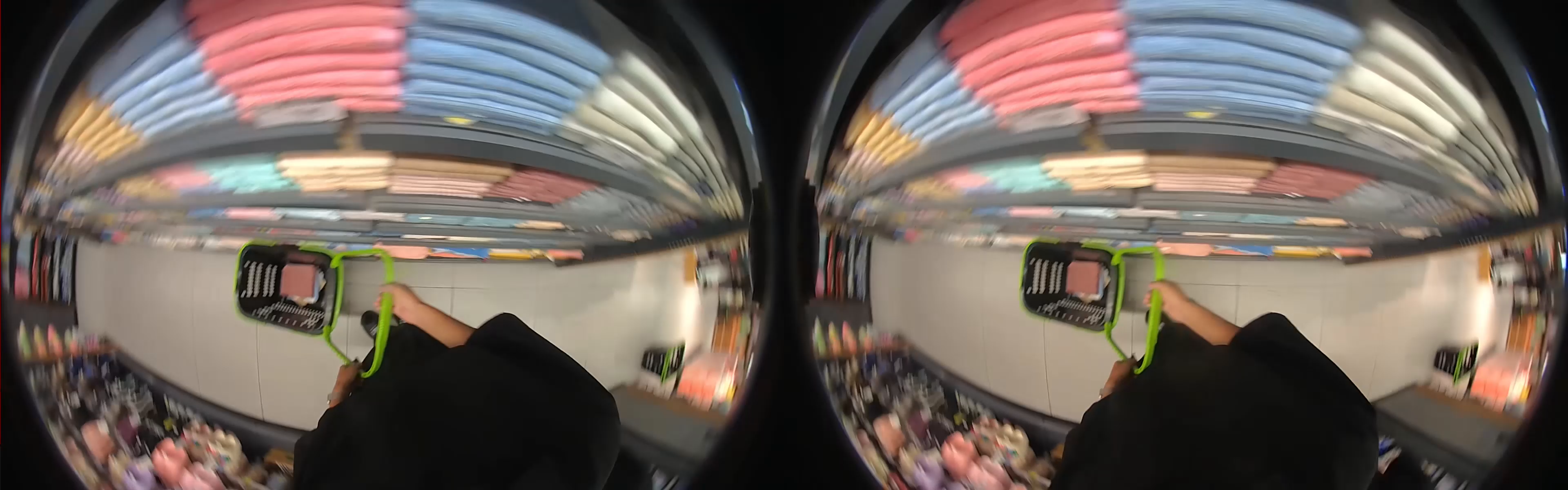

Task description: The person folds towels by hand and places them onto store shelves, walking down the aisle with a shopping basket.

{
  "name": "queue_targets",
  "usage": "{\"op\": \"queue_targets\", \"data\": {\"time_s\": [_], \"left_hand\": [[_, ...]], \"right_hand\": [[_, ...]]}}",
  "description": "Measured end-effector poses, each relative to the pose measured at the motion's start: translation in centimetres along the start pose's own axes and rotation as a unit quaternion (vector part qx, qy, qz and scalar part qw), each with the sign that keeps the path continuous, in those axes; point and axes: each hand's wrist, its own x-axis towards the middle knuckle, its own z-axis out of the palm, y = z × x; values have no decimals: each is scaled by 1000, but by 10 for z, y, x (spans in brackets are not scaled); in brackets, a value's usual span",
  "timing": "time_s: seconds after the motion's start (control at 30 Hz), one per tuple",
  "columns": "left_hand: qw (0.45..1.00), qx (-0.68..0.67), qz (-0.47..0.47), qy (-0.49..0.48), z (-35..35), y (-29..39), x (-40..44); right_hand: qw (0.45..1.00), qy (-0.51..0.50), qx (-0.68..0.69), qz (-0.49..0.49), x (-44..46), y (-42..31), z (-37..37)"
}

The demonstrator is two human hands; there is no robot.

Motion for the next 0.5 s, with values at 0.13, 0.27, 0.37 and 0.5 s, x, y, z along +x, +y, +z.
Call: {"op": "queue_targets", "data": {"time_s": [0.13,0.27,0.37,0.5], "left_hand": [[945,264,193,-30,-30,-48,62],[815,469,335,-60,-59,-31,57],[761,555,326,-85,-71,-25,63],[748,560,347,-83,-84,-40,77]], "right_hand": [[999,36,12,-10,-4,12,8],[999,25,-1,-21,-2,26,16],[999,24,-15,-18,0,31,25],[999,30,-37,-14,-1,36,43]]}}
